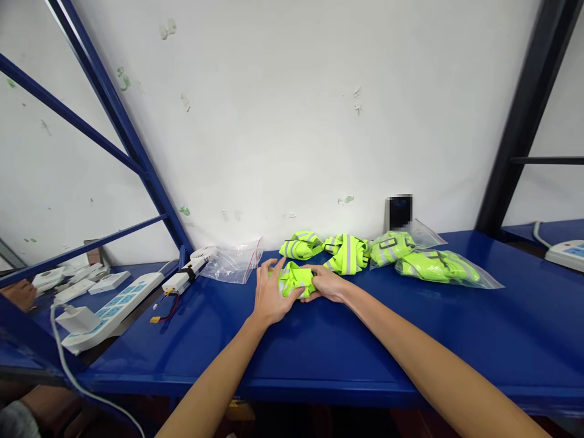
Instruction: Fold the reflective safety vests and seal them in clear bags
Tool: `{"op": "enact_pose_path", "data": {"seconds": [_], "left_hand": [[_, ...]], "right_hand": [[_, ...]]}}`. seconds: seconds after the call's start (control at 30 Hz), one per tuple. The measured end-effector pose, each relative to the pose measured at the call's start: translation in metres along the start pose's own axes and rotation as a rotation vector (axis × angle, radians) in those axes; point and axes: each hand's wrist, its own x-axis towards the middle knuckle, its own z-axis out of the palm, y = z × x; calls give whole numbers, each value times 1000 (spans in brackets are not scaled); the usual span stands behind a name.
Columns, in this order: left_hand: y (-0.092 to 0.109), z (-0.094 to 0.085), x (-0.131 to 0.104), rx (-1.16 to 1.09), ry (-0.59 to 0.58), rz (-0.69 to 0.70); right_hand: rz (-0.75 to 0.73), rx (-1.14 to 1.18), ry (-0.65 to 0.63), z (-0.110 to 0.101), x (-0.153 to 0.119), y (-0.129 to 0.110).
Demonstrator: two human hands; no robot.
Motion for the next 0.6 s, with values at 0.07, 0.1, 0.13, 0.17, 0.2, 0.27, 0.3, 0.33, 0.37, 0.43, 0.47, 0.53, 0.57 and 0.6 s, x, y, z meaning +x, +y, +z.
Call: {"op": "enact_pose_path", "data": {"seconds": [0.07, 0.1, 0.13, 0.17, 0.2, 0.27, 0.3, 0.33, 0.37, 0.43, 0.47, 0.53, 0.57, 0.6], "left_hand": [[-2, 0, 0, -34, -63, 10], [-4, -1, 0, -55, -108, 7], [-6, -1, 0, -67, -153, 4], [-8, -1, 1, -65, -192, 5], [-10, -2, 2, -49, -220, 13], [-13, -4, 4, -9, -234, 41], [-14, -4, 5, -2, -230, 56], [-16, -5, 6, -8, -228, 70], [-17, -5, 7, -19, -227, 82], [-19, -5, 8, -43, -233, 101], [-20, -4, 8, -50, -236, 109], [-21, -4, 8, -53, -238, 123], [-21, -5, 8, -50, -237, 129], [-20, -5, 8, -43, -234, 134]], "right_hand": [[-12, -72, -50, 2, -4, -3], [-18, -107, -67, 3, -6, -4], [-28, -141, -77, 5, -7, -5], [-39, -172, -73, 6, -8, -5], [-52, -198, -56, 8, -8, -5], [-74, -224, -3, 12, -8, -4], [-75, -224, 22, 13, -8, -4], [-66, -216, 42, 14, -8, -4], [-45, -197, 44, 13, -9, -5], [19, -111, -11, 10, -11, -8], [52, -52, -59, 8, -12, -11], [87, 44, -145, 5, -15, -16], [86, 55, -168, 5, -16, -18], [63, 30, -160, 6, -16, -19]]}}
